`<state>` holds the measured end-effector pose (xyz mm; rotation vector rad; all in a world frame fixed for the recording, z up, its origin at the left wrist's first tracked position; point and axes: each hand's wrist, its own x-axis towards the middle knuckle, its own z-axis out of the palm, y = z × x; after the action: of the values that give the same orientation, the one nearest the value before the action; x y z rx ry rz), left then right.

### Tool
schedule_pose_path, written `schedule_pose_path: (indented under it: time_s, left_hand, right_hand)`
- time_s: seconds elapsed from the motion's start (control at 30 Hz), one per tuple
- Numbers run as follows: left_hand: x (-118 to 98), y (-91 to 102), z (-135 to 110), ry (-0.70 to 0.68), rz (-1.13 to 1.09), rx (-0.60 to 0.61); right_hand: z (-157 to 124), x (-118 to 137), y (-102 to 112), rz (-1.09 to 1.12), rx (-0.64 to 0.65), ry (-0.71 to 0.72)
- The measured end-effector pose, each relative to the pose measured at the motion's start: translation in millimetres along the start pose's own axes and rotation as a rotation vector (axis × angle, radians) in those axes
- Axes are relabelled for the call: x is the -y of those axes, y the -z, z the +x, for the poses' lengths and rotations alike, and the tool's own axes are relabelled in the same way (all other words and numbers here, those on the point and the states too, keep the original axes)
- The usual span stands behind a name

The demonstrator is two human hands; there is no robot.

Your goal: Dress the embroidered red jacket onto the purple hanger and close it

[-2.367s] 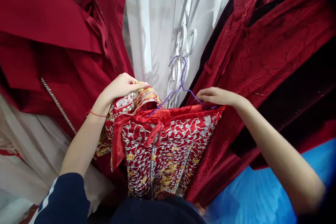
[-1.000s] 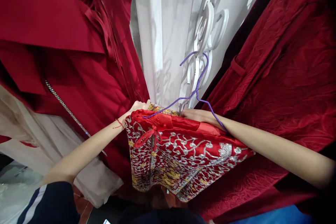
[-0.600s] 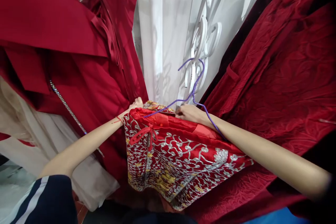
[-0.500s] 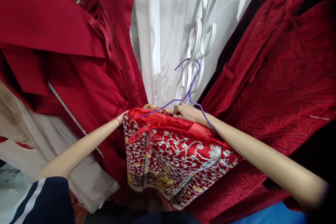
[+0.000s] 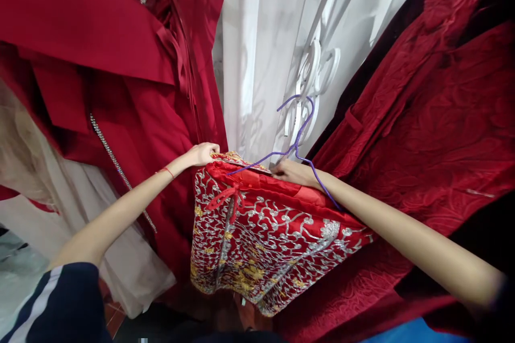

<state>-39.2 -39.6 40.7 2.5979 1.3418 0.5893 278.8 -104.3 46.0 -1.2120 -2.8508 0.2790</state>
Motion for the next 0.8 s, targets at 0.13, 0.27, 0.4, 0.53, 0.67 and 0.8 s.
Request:
schedule_pose_path:
  time_s: [0.13, 0.27, 0.4, 0.53, 0.67, 0.8]
  left_hand:
    - [9, 18.5, -15, 0.037, 0.193, -0.049]
    - [20, -17.8, -33, 0.113, 0.035, -0.236]
    - [29, -49.9, -48, 0.176, -0.17, -0.343]
    - [29, -20.5, -61, 0.101, 0.207, -0.323]
    - [4, 33.3, -70, -0.105, 0.395, -0.172]
    - [-58, 68.7, -88, -0.054, 0.58, -0.234]
  right_hand:
    - [-3, -13, 7, 0.055, -0.045, 0.168]
    - [-16, -14, 16, 0.127, -0.014, 0.229]
    - [-24, -14, 20, 0.105, -0.012, 0.175]
    - [-25, -16, 20, 0.001, -0.025, 0.072]
    - [-35, -13, 21, -0.059, -0.036, -0.037]
    - [-53, -1, 30, -0.189, -0.101, -0.199]
